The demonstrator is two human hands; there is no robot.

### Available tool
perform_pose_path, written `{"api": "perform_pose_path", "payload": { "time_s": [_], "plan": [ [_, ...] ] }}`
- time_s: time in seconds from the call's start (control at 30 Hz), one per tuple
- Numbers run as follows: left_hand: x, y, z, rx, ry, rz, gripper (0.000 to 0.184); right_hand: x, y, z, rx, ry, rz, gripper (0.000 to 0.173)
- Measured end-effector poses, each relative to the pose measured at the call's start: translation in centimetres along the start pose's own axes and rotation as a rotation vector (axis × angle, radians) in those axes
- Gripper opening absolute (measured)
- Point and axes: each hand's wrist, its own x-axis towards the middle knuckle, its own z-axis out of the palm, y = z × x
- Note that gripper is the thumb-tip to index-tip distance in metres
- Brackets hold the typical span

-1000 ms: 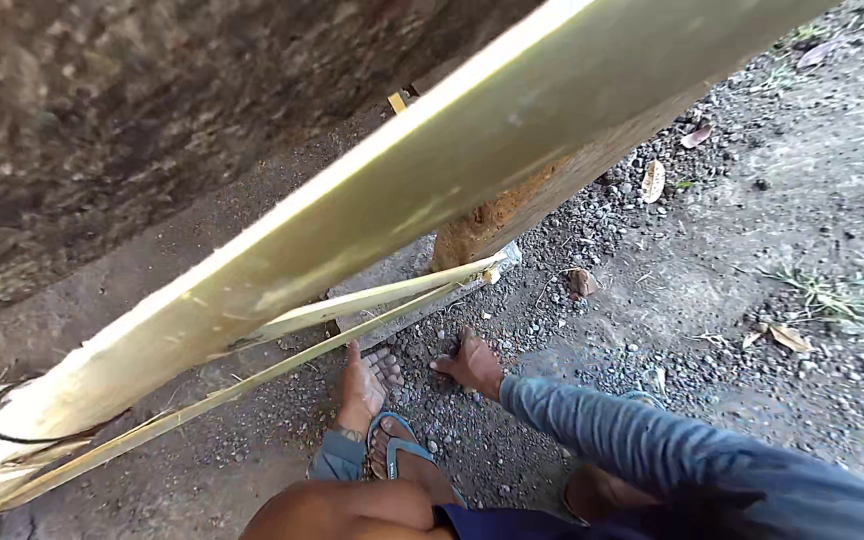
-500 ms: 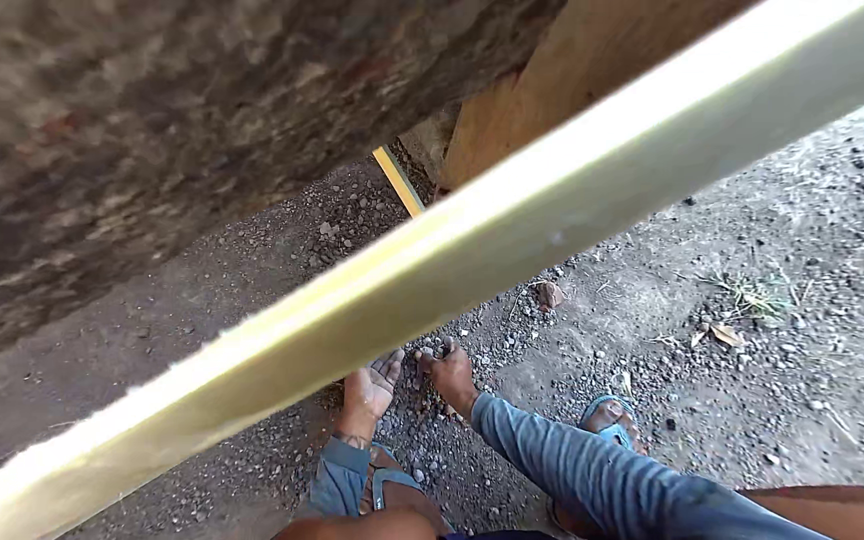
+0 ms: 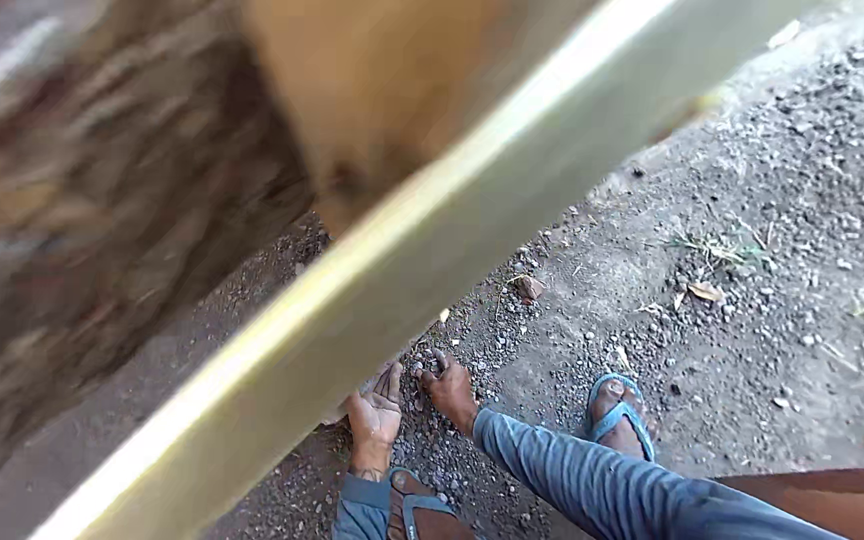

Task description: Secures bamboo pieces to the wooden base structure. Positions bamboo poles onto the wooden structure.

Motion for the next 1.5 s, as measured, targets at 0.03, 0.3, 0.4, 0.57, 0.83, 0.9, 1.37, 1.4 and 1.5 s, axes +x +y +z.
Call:
{"api": "perform_pose_path", "payload": {
  "time_s": [0.03, 0.3, 0.4, 0.57, 0.83, 0.9, 1.37, 1.4, 1.5],
  "plan": [
    [-0.1, -0.1, 0.4, -0.001, 0.028, 0.02, 0.065, -0.1, -0.2, 0.1, -0.012, 0.005, 0.001, 0.061],
    [-0.6, -0.3, 2.0, 0.019, 0.099, 0.086, 0.051, 0.2, -0.9, 1.0, -0.003, 0.044, -0.034, 0.056],
    [-0.8, -0.2, 2.6, 0.026, 0.122, 0.101, 0.05, 0.4, -1.0, 1.1, -0.037, 0.043, -0.027, 0.055],
    [-0.5, 0.3, 2.7, 0.03, 0.141, 0.117, 0.049, 1.7, -0.8, 0.7, -0.074, 0.027, -0.042, 0.047],
    [-0.3, 0.8, 2.9, 0.076, 0.132, 0.123, 0.048, 4.4, -1.6, -0.2, -0.199, -0.042, -0.096, 0.053],
    [-0.5, 0.7, 2.6, 0.101, 0.142, 0.135, 0.047, 4.8, -1.7, -0.5, -0.254, -0.069, -0.086, 0.057],
    [-0.1, 0.6, 1.7, 0.077, 0.067, 0.103, 0.048, 6.9, 2.6, -3.7, -0.291, 0.307, -0.158, 0.083],
    [-0.1, 0.5, 1.7, 0.083, 0.07, 0.106, 0.047, 7.2, 3.1, -2.9, -0.339, 0.287, -0.161, 0.085],
    [-0.2, 0.4, 1.8, 0.087, 0.059, 0.119, 0.046, 7.0, 2.3, 0.4, -0.378, 0.24, -0.186, 0.074]
  ]
}}
